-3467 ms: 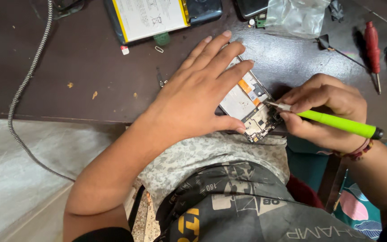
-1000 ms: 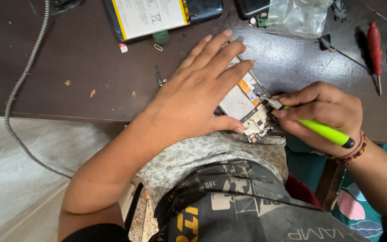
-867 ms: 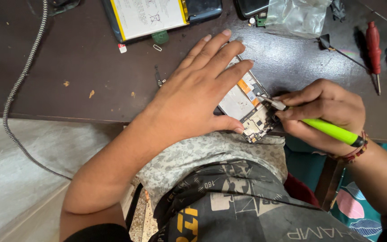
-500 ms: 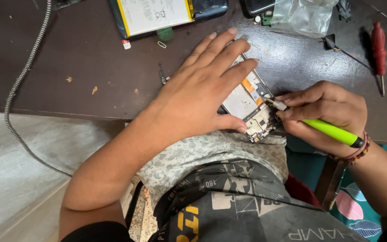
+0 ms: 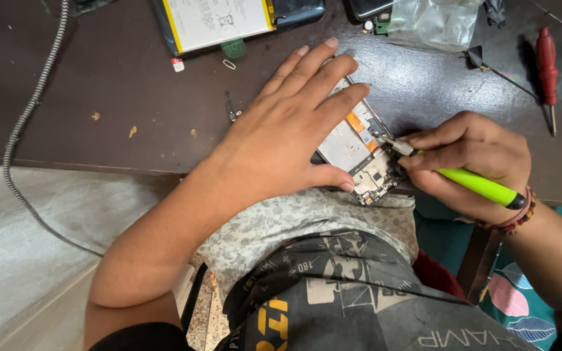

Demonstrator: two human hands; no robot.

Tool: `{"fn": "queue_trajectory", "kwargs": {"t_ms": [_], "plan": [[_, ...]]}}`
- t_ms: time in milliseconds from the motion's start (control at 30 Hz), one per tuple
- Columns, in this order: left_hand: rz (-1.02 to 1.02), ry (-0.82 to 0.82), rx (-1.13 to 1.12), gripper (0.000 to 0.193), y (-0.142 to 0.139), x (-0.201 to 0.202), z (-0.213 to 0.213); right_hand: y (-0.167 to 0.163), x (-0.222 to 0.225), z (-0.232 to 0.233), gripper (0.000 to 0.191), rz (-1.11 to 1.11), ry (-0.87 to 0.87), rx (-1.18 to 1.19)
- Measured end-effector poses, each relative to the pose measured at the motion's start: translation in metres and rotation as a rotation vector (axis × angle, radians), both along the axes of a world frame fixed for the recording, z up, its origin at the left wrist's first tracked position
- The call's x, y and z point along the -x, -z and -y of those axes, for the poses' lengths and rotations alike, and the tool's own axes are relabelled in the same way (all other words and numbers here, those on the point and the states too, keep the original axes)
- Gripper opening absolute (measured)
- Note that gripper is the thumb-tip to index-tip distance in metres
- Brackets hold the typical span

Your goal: The person works on a disassembled smartphone lying on a wooden desk, holding the frame steady with one hand while using a green-handled precision blade to pry and scrape components and adhesive inside the phone chassis. They reposition the phone and continue prying at different edges, with a battery, screwdriver, and other phone parts on the desk.

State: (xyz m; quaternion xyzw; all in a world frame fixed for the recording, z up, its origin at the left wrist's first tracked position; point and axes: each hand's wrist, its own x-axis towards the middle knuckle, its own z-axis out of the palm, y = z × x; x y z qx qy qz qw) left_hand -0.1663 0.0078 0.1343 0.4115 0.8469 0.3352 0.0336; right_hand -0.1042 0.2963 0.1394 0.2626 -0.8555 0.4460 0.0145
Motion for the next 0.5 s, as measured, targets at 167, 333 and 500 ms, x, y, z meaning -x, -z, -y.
{"fn": "queue_trajectory", "kwargs": {"t_ms": [167,333,500], "plan": [[0.004,0.003,-0.014,0.102,0.0008,0.0018,0.0023,-0.0016,0.0052,0.0030,0.016,0.072,-0.053,0.149],[0.001,0.002,-0.015,0.102,0.0023,0.0021,0.0037,0.0000,0.0051,0.0075,0.018,0.039,0.000,0.111],[-0.006,0.001,-0.015,0.102,0.0027,0.0013,0.0032,-0.0006,0.0022,0.0075,0.018,0.050,0.028,0.073]]}}
